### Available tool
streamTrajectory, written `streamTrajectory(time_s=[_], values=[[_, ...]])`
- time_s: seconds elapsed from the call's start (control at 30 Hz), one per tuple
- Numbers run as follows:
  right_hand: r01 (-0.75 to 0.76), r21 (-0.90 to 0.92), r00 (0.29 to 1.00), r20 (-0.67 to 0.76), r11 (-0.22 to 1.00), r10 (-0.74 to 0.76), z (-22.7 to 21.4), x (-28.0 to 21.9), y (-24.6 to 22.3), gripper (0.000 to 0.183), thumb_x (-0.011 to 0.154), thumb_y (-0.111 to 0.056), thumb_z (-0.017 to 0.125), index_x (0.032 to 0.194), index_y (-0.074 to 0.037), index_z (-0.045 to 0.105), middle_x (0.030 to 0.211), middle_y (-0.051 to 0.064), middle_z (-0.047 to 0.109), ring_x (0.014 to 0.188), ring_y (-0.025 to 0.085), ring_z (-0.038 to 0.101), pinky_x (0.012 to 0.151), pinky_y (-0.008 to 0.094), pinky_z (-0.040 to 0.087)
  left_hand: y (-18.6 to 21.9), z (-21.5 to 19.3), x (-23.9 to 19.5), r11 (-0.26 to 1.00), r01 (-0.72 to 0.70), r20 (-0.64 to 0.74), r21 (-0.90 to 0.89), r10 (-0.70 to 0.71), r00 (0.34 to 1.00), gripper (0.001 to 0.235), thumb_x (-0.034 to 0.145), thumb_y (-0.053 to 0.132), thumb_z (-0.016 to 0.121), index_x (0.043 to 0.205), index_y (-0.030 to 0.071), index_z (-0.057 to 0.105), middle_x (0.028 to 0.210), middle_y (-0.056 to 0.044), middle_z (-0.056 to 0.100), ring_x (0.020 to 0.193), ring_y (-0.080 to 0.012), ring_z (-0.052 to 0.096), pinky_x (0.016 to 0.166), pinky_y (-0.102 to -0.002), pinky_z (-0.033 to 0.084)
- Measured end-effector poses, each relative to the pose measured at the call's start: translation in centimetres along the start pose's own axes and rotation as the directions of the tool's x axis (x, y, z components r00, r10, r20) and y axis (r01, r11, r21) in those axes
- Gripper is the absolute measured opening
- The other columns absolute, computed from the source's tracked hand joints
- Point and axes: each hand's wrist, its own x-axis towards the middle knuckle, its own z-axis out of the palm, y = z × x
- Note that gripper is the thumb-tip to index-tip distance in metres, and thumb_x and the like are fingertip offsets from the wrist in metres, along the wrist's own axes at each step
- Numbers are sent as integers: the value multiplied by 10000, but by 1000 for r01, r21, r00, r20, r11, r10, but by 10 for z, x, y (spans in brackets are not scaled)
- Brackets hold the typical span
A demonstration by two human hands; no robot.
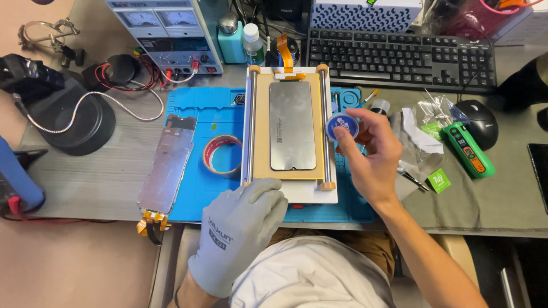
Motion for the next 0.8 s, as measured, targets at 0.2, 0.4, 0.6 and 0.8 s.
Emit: streamTrajectory(time_s=[0.2, 0.4, 0.6, 0.8], values=[[-5, -1, 1000, -11, 1000, 5, 1, 5, 3, 298, 1138, -113, 758, 1401, -18, 654, 1035, 119, 672, 815, 149, 633, 709, 269, 691, 1, 0, 3, 995, 81, 8, -53, -80, 997, 159, 1015, 57, 725, 880, 137, 750, 1103, 5, 805, 689, -195, 650, 561, -334, 413], [79, -27, 997, 4, 996, -79, -1, 3, 4, 305, 1142, -96, 756, 1408, 7, 646, 1074, 149, 711, 825, 172, 684, 748, 267, 682, -7, -4, 8, 992, 62, -6, -113, -63, 998, 146, 1018, 43, 709, 884, 102, 698, 1074, -6, 797, 682, -230, 629, 598, -364, 446], [156, -107, 988, 11, 982, -156, -5, -8, 6, 306, 1117, -73, 802, 1386, 15, 686, 1125, 133, 725, 897, 158, 644, 783, 251, 610, -21, -14, 8, 948, 157, 62, -277, -145, 987, 138, 1017, 22, 691, 899, 93, 712, 1009, -14, 806, 828, -179, 711, 706, -313, 527], [195, -132, 981, 22, 972, -194, -5, -13, 5, 321, 1074, -48, 842, 1349, 39, 700, 1219, 180, 758, 935, 195, 687, 809, 270, 633, -44, -17, 8, 738, 452, 282, -501, -355, 891, 218, 1020, 46, 626, 835, 83, 735, 986, -43, 827, 905, -141, 761, 830, -283, 577]])
